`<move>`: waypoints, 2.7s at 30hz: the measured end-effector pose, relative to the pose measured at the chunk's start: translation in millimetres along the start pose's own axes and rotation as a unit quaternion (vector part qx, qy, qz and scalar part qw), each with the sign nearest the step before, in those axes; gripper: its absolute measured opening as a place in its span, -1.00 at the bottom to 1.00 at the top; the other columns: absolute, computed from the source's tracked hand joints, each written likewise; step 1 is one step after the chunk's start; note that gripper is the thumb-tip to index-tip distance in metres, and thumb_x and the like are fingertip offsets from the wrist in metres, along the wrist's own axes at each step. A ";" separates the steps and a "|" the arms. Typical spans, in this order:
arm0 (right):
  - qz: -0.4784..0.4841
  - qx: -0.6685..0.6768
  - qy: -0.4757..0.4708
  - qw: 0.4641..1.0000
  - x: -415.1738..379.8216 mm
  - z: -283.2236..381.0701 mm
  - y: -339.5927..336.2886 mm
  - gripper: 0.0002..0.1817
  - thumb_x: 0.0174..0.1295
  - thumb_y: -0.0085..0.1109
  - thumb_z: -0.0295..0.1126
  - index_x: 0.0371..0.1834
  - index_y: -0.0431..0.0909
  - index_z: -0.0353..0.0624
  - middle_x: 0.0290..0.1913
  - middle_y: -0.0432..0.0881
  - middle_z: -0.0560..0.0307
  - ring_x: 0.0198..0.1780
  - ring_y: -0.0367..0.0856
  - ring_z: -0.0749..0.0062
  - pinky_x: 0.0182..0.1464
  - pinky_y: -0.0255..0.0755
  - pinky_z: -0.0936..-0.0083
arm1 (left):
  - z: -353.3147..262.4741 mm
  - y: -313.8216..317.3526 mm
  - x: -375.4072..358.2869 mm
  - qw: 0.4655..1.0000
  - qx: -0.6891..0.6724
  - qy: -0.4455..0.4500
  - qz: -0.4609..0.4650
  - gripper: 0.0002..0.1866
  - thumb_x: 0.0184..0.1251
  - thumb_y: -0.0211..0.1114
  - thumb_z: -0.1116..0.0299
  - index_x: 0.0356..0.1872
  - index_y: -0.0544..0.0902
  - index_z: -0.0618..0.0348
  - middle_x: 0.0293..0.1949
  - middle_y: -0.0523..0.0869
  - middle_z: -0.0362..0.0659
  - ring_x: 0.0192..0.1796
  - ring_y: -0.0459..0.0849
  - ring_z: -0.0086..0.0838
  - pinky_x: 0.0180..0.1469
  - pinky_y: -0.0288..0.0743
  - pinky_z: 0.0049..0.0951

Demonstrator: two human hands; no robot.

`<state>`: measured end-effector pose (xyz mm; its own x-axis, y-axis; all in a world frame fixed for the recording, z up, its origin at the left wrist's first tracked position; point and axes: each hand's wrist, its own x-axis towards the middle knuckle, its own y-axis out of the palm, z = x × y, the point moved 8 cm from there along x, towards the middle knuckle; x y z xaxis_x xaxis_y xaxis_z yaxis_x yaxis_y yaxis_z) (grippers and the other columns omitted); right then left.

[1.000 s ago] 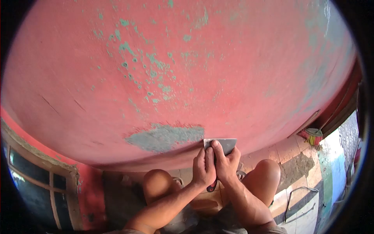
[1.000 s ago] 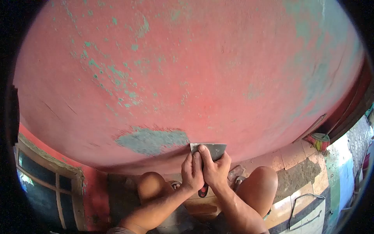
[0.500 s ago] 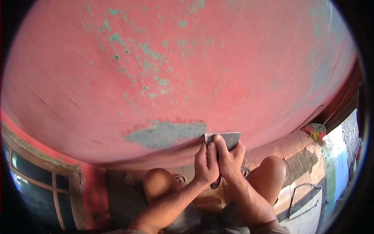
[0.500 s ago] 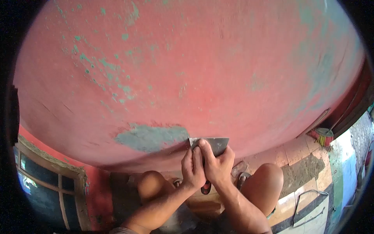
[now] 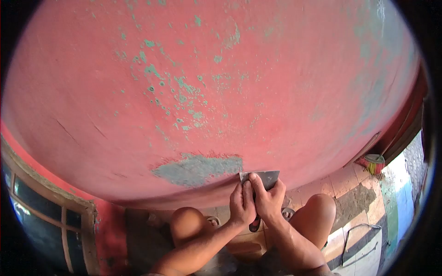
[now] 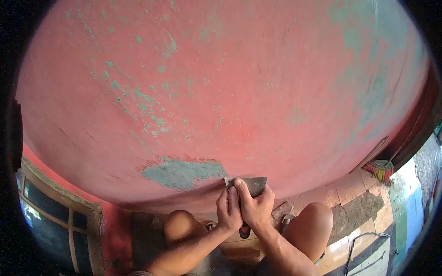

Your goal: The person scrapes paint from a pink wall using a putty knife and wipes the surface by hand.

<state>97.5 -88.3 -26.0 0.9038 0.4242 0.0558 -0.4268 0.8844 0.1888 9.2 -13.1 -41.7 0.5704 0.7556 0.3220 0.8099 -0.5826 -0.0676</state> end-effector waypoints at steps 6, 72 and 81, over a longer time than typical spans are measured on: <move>-0.002 -0.043 0.017 0.999 -5.6 -5.3 -1.6 -0.71 0.29 0.38 -0.32 -0.38 0.65 -0.40 -0.50 0.69 0.20 -0.40 0.52 0.69 -0.35 0.48 0.55 | -0.2 -5.6 -3.6 0.999 0.033 0.023 -0.003 -0.70 0.65 -0.05 0.28 -0.11 0.54 0.33 -0.32 0.65 0.06 -0.24 0.64 -0.33 -0.18 0.50 -0.32; -0.019 -0.021 0.013 1.000 -5.9 -18.7 -4.3 -0.76 0.30 0.36 -0.35 -0.38 0.63 -0.33 -0.43 0.64 0.32 -0.39 0.48 0.71 -0.36 0.41 0.61 | 7.8 -4.5 -2.7 0.999 0.029 -0.016 0.026 -0.68 0.66 -0.06 0.27 -0.20 0.52 0.30 -0.37 0.59 -0.10 -0.26 0.54 -0.49 -0.22 0.44 -0.39; -0.013 -0.004 -0.007 1.000 -3.4 -1.5 -0.4 -0.76 0.29 0.36 -0.33 -0.34 0.65 -0.35 -0.41 0.67 0.29 -0.37 0.51 0.70 -0.33 0.44 0.60 | -11.7 -2.6 4.0 0.999 0.033 0.043 -0.004 -0.68 0.64 -0.06 0.27 -0.29 0.47 0.29 -0.42 0.54 -0.08 -0.34 0.54 -0.40 -0.29 0.42 -0.33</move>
<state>94.5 -89.8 -27.7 0.9149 0.3986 0.0643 -0.4035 0.8967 0.1820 7.7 -12.1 -29.1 0.5521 0.7298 0.4031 0.8233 -0.5535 -0.1255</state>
